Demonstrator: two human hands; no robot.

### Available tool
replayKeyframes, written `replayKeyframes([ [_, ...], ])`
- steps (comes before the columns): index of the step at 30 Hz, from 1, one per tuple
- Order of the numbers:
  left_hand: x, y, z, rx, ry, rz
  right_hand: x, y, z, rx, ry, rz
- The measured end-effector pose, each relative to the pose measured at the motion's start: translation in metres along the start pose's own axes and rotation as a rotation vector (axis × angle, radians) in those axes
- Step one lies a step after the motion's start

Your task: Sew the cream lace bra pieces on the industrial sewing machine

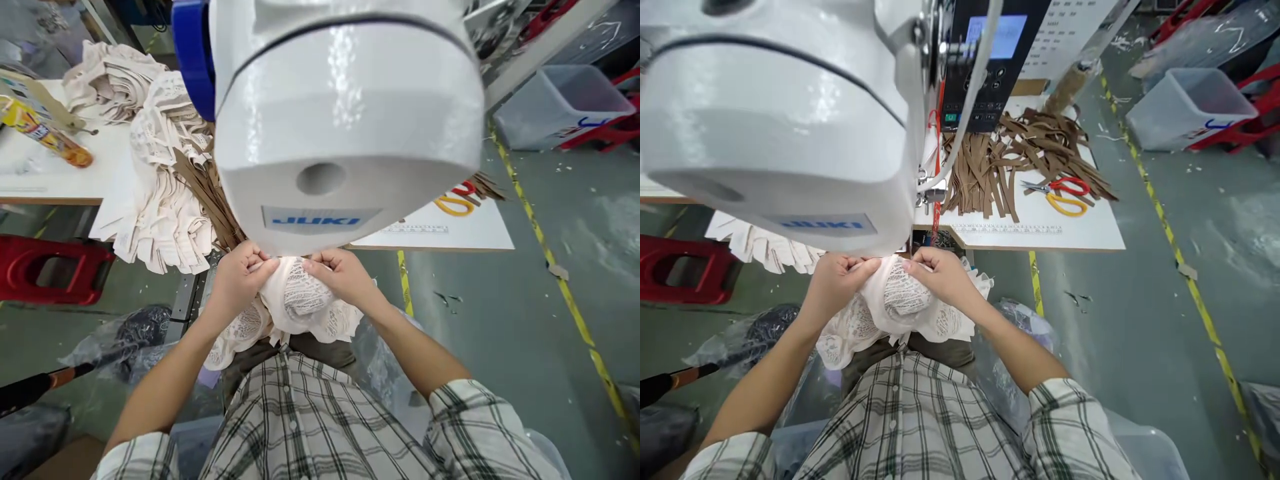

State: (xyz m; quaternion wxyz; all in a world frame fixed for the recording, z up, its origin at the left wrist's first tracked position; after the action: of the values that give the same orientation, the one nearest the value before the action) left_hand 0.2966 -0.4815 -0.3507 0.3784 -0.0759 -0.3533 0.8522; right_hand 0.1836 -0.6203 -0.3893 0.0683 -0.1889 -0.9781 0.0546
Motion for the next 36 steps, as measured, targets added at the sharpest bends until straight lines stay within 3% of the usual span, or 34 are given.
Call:
replayKeyframes([
  [12,-0.007,0.000,0.004,-0.085,-0.068,0.006,-0.010,-0.010,-0.005,-0.021,0.013,0.025],
  [17,-0.008,-0.002,0.005,-0.087,-0.046,0.021,-0.005,-0.007,0.028,-0.115,0.025,0.047],
  [20,-0.008,-0.006,0.007,-0.101,-0.025,0.022,0.008,0.015,0.057,-0.244,0.018,-0.135],
  [23,-0.008,-0.009,0.009,-0.109,-0.003,0.034,0.034,0.049,0.087,-0.287,0.151,-0.449],
  [25,-0.008,-0.011,0.009,-0.121,0.007,0.051,0.051,0.057,0.102,-0.348,0.250,-0.532],
  [32,-0.009,-0.010,0.011,-0.143,0.017,0.080,0.068,0.033,0.132,-0.603,0.378,-0.218],
  [36,-0.009,-0.007,0.009,-0.146,0.013,0.058,0.072,0.022,0.127,-0.656,0.375,-0.127],
])
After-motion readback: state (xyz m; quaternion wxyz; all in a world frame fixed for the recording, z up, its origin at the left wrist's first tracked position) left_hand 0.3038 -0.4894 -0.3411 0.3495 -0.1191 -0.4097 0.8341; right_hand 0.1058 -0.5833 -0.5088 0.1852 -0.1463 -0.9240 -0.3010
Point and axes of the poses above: each hand's wrist, its own x-axis away from the middle knuckle, its own y-axis out of the palm, z = x × y, the point moved 10 cm from there along -x, towards the middle knuckle, and after that the axes turned 9 degrees about -x, right-handed, at the moved point
